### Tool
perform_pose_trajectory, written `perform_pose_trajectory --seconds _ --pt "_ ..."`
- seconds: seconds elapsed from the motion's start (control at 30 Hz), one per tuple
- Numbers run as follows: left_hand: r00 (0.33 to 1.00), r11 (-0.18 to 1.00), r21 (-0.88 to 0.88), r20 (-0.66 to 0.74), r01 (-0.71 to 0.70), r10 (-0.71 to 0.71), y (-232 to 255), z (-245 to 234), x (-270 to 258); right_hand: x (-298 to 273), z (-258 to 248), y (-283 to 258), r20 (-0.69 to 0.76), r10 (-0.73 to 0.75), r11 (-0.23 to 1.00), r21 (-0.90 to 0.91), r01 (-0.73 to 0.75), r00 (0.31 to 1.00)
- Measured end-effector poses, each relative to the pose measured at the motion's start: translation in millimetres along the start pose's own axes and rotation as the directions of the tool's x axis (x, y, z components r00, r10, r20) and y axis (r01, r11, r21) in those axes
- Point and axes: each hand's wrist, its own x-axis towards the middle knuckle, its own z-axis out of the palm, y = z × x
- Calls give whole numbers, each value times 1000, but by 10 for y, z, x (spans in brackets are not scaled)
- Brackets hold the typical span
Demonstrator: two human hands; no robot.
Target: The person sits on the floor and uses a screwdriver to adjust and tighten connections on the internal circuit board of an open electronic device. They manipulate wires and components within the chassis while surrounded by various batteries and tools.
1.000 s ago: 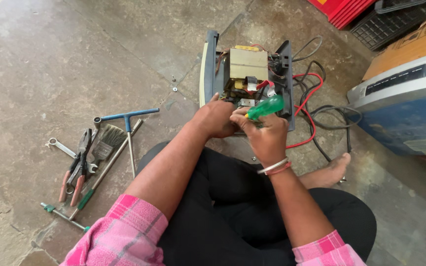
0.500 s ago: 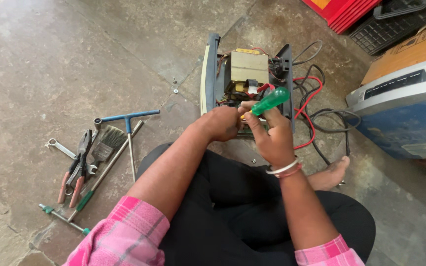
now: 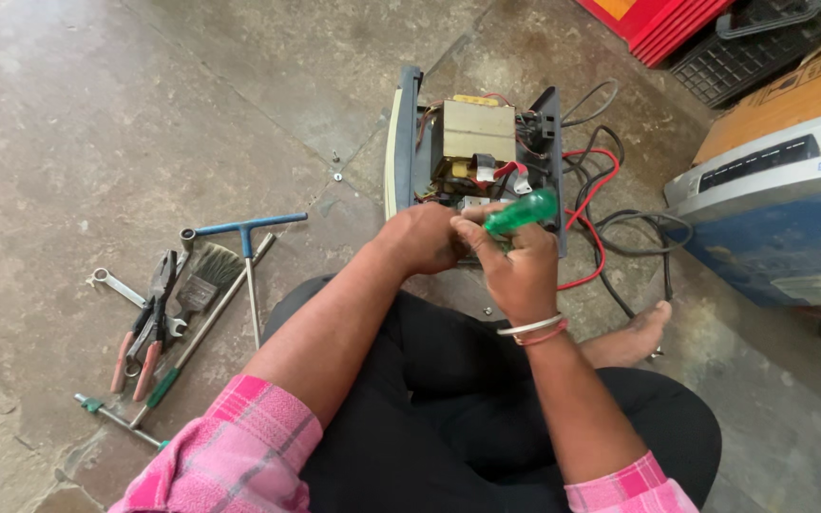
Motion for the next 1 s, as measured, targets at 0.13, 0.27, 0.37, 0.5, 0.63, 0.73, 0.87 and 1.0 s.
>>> perform_pose_trajectory --seconds 0.13,0.27,0.37,0.5,0.63,0.73,0.87,1.0 --pt "998 997 -63 -40 48 -50 113 -8 -23 53 -91 -125 45 -69 990 128 63 997" --pt "999 999 15 6 41 -41 76 -84 1 21 -348 -483 55 -235 904 380 197 971" --pt "999 999 3 -4 52 -52 67 -89 -21 87 -366 -584 86 -331 942 -23 334 940" --pt "999 999 7 -23 39 -39 59 -97 -28 152 -399 -642 -9 -214 956 -208 207 977" --pt "999 999 -2 -12 45 -45 89 -124 -51 260 -495 -801 73 -248 908 -330 259 966" --pt "996 996 22 28 83 -84 119 -191 -65 322 -605 -924 264 -216 948 -174 267 940" --pt "998 998 -37 -40 56 -57 195 -347 -157 430 -616 -925 323 -313 900 -198 388 893" --pt "995 995 -83 -91 -54 47 201 -439 -235 487 -661 -822 341 -304 916 -153 372 889"
